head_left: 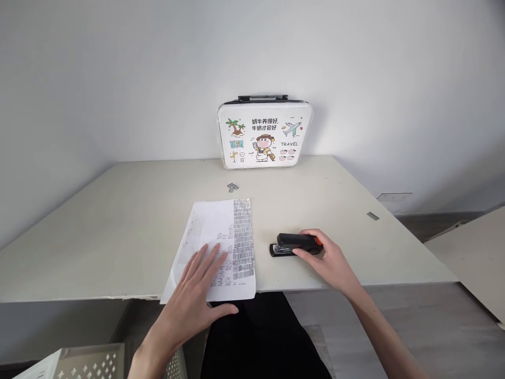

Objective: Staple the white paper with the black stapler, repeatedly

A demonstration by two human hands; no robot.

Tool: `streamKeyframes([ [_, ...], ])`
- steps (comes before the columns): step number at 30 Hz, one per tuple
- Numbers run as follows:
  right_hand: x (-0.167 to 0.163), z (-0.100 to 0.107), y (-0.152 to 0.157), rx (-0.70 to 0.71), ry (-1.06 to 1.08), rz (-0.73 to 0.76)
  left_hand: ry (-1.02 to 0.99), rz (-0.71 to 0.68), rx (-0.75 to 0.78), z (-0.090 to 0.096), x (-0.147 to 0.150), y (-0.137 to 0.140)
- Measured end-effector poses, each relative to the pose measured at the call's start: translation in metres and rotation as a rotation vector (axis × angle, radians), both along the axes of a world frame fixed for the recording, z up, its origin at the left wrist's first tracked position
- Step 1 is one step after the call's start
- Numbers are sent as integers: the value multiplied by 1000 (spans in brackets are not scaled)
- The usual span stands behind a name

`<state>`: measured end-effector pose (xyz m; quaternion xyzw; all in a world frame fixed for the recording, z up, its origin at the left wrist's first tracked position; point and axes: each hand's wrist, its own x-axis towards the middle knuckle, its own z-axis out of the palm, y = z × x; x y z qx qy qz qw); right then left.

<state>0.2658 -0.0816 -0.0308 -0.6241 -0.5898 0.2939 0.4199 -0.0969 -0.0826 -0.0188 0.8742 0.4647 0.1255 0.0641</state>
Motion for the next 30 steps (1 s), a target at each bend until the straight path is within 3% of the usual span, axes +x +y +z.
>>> streamKeyframes([
  [17, 2, 3, -1, -70, -65, 18, 60, -113, 203, -4, 45, -29],
  [30, 14, 26, 7, -142, -111, 138, 24, -173, 184, -6, 68, -34],
])
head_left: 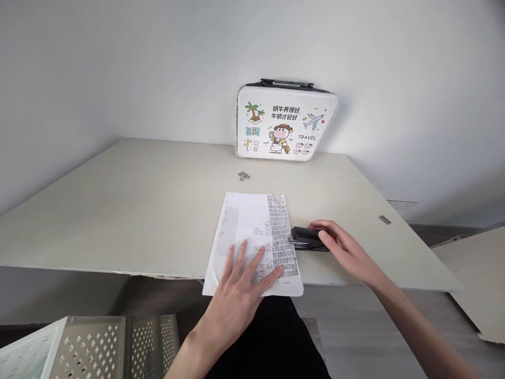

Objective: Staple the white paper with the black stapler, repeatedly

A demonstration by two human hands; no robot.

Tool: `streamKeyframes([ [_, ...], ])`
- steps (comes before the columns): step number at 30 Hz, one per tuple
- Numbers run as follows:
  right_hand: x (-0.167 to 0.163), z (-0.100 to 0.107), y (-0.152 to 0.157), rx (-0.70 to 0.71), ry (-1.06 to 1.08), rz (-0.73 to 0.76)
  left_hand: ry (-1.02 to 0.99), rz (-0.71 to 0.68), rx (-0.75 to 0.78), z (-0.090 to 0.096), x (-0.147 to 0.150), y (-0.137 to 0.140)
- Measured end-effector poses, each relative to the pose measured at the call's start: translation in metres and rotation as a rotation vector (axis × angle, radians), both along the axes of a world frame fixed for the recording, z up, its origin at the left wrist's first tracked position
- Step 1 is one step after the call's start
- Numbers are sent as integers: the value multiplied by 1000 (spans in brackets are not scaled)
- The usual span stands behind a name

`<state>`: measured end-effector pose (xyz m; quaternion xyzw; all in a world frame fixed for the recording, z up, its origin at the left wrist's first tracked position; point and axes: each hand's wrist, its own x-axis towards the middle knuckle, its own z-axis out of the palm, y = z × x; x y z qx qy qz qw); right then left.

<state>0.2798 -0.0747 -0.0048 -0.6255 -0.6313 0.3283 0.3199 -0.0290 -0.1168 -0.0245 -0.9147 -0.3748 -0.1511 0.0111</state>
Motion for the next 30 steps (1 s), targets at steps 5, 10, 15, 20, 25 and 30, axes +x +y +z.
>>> streamKeyframes([
  [5, -9, 22, 12, -65, -51, -33, -22, -13, -9, 1, 7, 0],
  [10, -24, 33, 29, -43, -167, 36, -32, -18, -19, 1, 8, 2],
  [15, -39, 32, 44, -42, -278, 110, -26, -52, -30, 0, 13, 4],
  [20, -47, 36, 52, -120, -352, 123, -47, -62, -24, -6, 23, 3],
  [25, -53, 39, 54, -151, -363, 144, -58, -54, -22, -10, 29, 3],
  [30, -53, 35, 54, -132, -383, 147, -65, -55, -23, -12, 32, 3],
])
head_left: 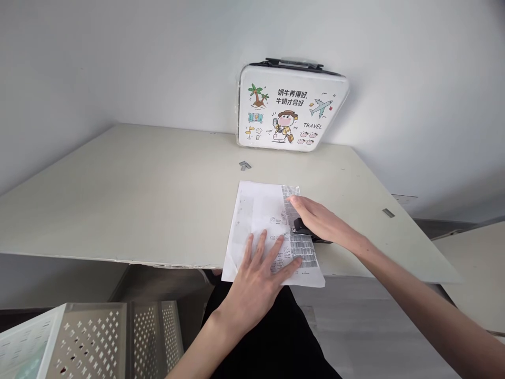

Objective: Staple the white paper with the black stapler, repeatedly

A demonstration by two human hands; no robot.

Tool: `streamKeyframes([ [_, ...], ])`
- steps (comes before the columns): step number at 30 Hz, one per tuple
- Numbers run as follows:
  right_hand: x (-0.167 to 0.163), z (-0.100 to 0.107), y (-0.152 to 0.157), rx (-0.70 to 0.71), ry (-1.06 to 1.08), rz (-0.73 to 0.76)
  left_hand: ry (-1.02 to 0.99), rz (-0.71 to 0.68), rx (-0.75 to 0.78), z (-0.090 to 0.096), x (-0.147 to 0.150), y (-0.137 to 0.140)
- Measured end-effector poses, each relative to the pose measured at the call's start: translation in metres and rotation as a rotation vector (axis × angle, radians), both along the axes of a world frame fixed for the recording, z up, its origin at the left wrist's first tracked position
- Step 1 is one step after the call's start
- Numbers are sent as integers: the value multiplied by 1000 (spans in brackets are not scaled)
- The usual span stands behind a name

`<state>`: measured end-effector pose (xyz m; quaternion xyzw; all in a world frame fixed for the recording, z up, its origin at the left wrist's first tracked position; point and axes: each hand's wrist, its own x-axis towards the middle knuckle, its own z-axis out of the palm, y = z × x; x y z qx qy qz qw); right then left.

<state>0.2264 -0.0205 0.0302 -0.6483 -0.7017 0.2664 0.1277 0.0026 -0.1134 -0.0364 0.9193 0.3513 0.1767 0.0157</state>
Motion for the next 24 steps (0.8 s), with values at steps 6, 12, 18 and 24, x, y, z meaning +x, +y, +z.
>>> streamKeyframes([
  [6, -2, -5, 2, 24, -63, 3, 1, 8, 5, 1, 1, -1],
  [12, -5, -4, 2, 45, -90, 14, -4, 19, 12, 0, 2, -2],
  [18, -8, -2, 2, 26, -106, -2, 4, 29, 13, 0, 3, -3],
  [24, -10, -3, 2, 21, -114, -7, 2, 31, 23, -2, 5, -3],
])
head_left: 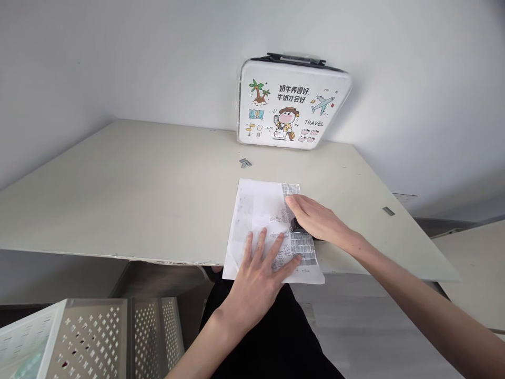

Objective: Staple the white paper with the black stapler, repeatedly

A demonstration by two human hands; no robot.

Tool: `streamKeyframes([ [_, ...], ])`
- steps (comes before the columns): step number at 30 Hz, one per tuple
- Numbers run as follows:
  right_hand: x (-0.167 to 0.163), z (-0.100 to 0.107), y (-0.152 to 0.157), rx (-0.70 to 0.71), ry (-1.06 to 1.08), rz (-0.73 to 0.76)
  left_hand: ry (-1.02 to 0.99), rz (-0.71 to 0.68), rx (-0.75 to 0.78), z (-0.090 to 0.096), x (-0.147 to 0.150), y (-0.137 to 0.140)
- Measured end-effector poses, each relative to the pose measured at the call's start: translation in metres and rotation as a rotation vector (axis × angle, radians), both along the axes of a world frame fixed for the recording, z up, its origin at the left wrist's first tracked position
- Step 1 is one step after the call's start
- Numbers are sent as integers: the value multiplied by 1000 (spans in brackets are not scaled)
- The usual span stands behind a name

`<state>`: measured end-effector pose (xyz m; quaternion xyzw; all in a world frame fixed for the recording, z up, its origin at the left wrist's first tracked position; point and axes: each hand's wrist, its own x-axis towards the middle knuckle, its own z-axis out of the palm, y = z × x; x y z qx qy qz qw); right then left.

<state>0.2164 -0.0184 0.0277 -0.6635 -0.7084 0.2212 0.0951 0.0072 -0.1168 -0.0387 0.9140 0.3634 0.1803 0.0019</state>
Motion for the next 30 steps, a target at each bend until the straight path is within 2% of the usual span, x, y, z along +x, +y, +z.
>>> streamKeyframes([
  [17, -6, 0, -2, 11, -39, -11, 5, 10, 20, -5, 3, 0],
  [30, -9, -4, -2, 60, -148, 48, -2, 19, 45, -7, 3, 0],
])
